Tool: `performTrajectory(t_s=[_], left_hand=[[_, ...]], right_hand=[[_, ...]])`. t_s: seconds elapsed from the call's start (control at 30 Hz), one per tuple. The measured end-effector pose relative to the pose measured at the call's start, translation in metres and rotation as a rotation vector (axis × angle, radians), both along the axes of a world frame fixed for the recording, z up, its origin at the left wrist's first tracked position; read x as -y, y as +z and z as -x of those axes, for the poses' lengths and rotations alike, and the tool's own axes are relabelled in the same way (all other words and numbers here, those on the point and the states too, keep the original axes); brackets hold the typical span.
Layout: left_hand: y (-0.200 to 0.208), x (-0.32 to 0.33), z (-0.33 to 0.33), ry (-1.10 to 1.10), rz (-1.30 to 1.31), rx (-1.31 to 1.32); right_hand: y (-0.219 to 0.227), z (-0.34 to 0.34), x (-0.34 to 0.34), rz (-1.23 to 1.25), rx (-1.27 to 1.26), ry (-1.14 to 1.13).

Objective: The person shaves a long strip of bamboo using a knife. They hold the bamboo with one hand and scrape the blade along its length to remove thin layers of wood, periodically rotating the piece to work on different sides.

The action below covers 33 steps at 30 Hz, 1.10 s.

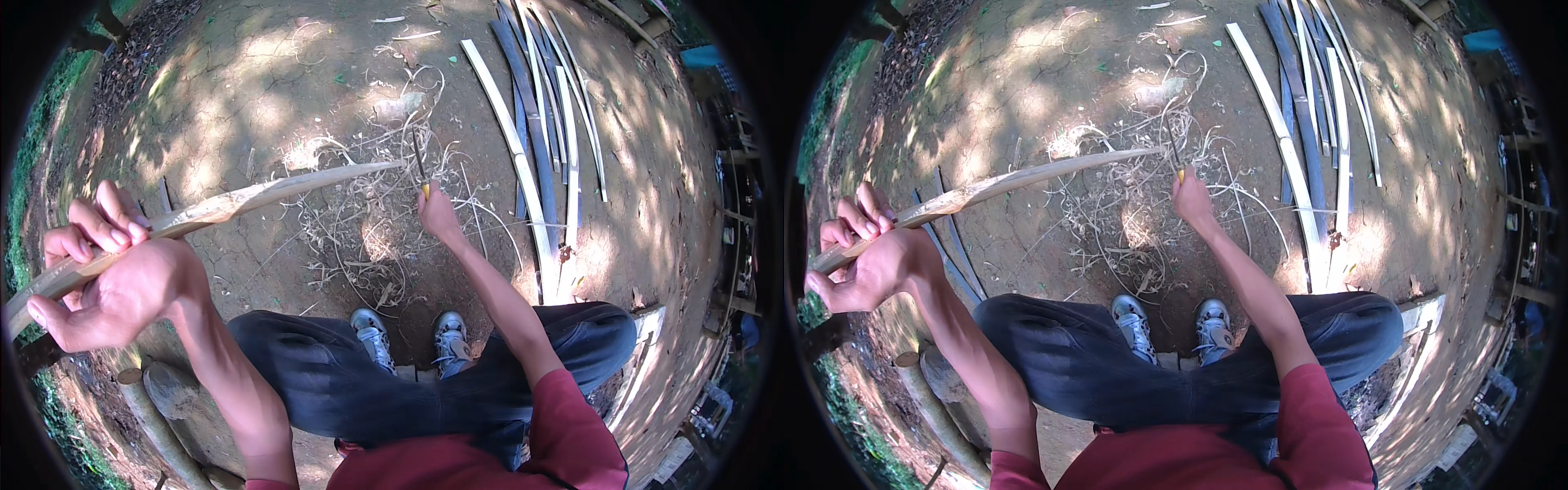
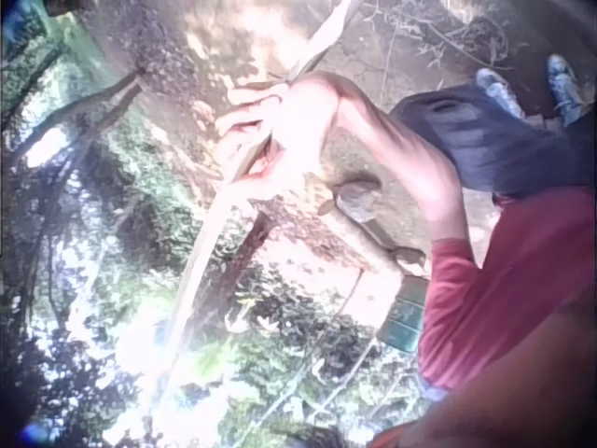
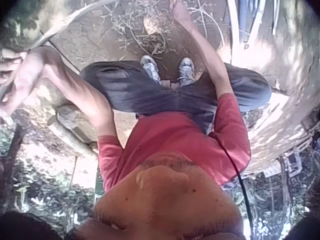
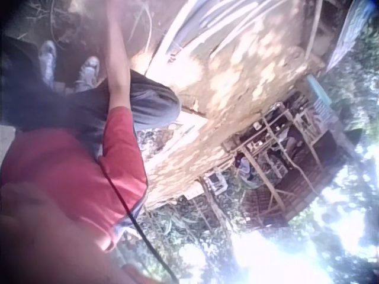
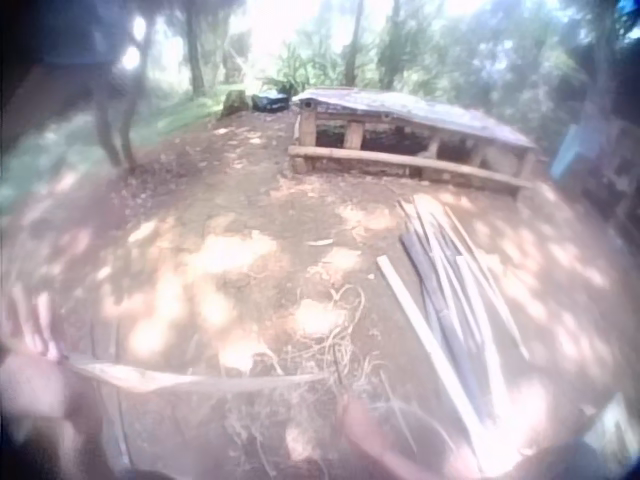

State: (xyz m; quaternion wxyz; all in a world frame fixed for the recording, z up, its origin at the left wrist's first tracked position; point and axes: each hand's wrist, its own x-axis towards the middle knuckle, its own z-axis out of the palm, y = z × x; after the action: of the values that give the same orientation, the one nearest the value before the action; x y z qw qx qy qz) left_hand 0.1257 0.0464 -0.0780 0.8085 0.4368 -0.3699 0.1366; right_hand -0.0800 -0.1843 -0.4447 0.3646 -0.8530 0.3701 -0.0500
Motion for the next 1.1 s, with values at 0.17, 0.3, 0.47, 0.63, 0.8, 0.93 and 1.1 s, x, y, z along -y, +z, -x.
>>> performTrajectory(t_s=[0.17,0.3,0.47,0.63,0.8,0.93,1.1], left_hand=[[-0.003,-0.011,-0.004,0.145,-0.081,0.046],[0.001,0.050,0.040,0.508,-0.120,-0.052],[0.006,0.044,0.043,0.508,-0.116,0.061],[0.003,0.047,0.054,0.550,-0.134,0.070],[0.009,0.058,0.073,0.485,-0.099,0.015],[0.005,0.052,0.072,0.475,-0.083,0.022],[0.006,0.050,0.067,0.497,-0.074,0.034]], right_hand=[[0.039,-0.018,-0.035,-0.206,0.115,0.032],[-0.004,-0.010,-0.027,-0.157,0.016,-0.007],[-0.007,-0.016,-0.022,-0.086,-0.018,0.052],[0.045,-0.021,-0.047,-0.105,0.093,0.061],[-0.004,-0.012,-0.035,-0.079,-0.082,-0.058],[0.015,-0.011,-0.038,-0.137,-0.049,0.046],[0.027,-0.016,-0.051,-0.098,-0.063,-0.017]])
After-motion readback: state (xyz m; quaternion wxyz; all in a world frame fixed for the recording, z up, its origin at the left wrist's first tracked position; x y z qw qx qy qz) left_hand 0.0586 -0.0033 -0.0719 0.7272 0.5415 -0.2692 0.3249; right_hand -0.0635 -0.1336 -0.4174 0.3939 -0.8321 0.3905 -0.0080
